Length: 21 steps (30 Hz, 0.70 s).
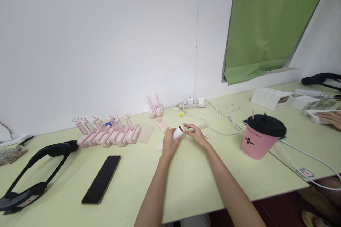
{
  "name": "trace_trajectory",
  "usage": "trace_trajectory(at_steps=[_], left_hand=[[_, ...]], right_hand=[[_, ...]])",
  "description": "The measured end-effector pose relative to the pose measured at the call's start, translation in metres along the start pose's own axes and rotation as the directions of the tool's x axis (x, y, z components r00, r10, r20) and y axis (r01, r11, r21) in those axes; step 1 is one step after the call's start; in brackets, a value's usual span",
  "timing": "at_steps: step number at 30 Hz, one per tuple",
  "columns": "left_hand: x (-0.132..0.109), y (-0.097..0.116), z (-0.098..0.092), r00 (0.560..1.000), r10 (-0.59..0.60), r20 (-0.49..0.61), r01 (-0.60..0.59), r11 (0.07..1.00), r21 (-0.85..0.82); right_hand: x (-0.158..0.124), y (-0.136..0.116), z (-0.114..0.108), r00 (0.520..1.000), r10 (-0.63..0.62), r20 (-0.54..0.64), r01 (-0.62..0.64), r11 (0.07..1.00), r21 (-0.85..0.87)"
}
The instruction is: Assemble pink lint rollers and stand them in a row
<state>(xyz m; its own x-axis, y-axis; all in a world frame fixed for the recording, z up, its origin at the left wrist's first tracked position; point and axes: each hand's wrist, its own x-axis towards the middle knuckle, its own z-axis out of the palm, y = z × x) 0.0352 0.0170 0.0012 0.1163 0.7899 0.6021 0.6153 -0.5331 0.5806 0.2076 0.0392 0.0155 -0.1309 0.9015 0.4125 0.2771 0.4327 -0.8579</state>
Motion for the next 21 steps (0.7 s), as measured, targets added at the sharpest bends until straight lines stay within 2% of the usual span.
trace_trajectory(at_steps=[4, 7, 11, 21], left_hand=[[-0.007, 0.001, 0.003, 0.999, -0.039, -0.022, 0.036, 0.992, -0.119], [-0.009, 0.001, 0.004, 0.999, -0.023, -0.032, 0.017, 0.986, -0.164], [-0.008, 0.004, 0.004, 0.999, 0.049, 0.001, -0.048, 0.988, -0.147], [-0.01, 0.009, 0.001, 0.997, 0.056, 0.045, -0.051, 0.993, -0.104]], right_hand=[[-0.002, -0.012, 0.005, 0.998, -0.047, 0.048, 0.046, 0.999, 0.018], [-0.003, -0.016, 0.008, 0.997, -0.072, 0.026, 0.072, 0.997, 0.017], [-0.002, -0.019, 0.008, 0.995, -0.095, -0.032, 0.095, 0.995, 0.013], [-0.005, -0.025, 0.007, 0.97, -0.23, -0.084, 0.217, 0.966, -0.142]])
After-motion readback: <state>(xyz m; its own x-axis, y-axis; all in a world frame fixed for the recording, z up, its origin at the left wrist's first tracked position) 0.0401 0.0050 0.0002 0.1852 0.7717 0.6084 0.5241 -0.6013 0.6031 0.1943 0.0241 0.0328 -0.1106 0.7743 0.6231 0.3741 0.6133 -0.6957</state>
